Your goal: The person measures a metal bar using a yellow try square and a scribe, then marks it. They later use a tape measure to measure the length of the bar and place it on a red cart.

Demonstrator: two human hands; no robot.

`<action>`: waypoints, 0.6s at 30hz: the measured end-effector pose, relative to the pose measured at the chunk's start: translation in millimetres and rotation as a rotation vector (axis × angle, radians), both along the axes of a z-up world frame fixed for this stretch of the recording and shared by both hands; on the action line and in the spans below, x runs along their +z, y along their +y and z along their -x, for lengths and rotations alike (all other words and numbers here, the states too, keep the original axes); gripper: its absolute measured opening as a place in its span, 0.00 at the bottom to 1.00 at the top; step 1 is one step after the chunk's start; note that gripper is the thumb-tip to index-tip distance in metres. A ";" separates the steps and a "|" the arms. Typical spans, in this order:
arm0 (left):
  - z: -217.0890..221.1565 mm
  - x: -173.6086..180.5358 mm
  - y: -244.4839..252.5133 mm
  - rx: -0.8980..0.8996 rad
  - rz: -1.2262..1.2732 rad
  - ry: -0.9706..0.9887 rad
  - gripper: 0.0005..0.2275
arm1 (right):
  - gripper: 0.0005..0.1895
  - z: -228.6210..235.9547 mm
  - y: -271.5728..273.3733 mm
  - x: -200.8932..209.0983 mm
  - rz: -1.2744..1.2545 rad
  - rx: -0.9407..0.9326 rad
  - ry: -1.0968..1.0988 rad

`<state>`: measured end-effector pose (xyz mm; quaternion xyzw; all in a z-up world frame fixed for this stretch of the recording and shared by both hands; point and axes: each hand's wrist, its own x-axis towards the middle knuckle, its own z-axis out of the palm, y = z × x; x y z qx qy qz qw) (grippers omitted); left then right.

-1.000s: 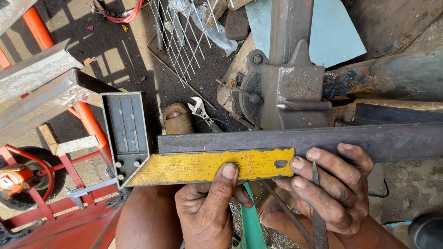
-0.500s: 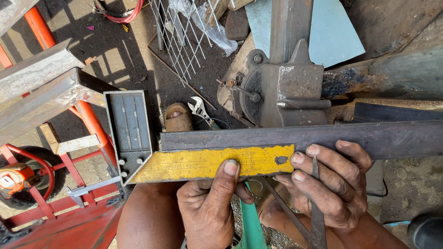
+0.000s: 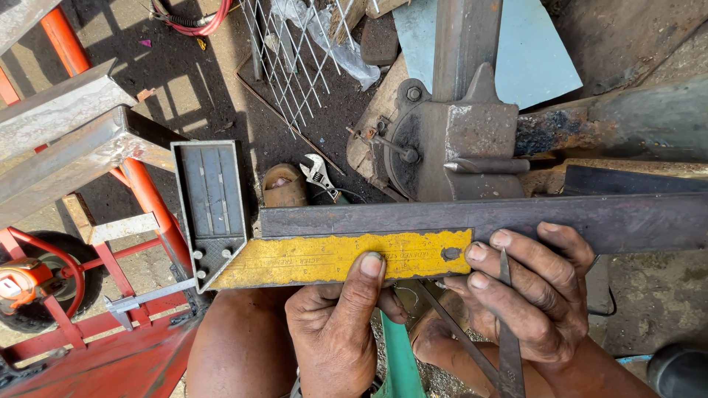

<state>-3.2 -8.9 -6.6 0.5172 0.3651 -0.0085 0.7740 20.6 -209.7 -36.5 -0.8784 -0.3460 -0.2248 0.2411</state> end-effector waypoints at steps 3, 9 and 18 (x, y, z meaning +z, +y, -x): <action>-1.1 2.3 0.7 -0.058 -0.070 0.067 0.22 | 0.16 -2.8 2.4 2.5 0.002 0.005 -0.015; -9.8 9.1 -7.1 -0.034 -0.010 0.020 0.22 | 0.12 -3.9 10.2 4.5 -0.045 -0.024 -0.027; -7.4 7.3 -4.9 -0.162 0.025 0.076 0.23 | 0.13 -2.5 4.3 3.1 -0.019 -0.008 -0.012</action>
